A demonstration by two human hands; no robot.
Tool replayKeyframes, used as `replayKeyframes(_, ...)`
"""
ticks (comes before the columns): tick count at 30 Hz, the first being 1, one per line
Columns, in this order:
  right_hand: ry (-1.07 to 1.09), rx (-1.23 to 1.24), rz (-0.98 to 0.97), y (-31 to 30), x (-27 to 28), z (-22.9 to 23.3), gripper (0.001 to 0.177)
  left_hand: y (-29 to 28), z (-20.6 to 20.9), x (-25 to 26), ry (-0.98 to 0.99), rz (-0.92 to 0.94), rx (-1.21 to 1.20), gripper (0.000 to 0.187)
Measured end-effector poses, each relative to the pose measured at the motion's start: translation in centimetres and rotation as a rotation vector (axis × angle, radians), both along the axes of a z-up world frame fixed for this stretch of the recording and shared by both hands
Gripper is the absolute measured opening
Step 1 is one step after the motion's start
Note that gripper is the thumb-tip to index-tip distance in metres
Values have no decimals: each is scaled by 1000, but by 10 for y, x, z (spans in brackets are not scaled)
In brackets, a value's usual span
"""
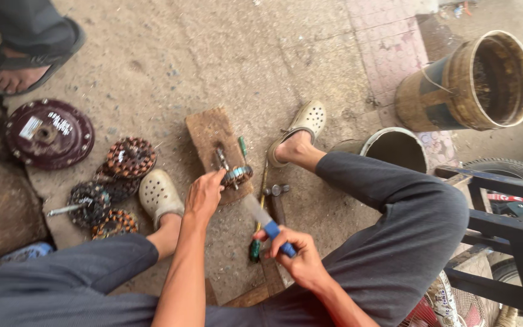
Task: The person uses a hammer and a chisel to tap and adjust the copper windings of a motor stator resting on a wooden block. They repeatedly strike the stator and use the chisel to separate or align the copper coils.
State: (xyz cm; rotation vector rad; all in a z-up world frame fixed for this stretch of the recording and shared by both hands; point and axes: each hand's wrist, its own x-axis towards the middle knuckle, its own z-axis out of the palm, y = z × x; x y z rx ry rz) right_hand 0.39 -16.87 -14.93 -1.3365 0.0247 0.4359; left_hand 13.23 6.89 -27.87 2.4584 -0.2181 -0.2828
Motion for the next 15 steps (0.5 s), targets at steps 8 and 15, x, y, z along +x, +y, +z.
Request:
replayKeyframes(8, 304, -341, 20, 9, 9, 15, 28, 3, -1, -9, -11, 140, -106, 44)
replayKeyframes(15, -470, -974, 55, 14, 57, 0, 40, -7, -19, -16, -50, 242, -110, 46)
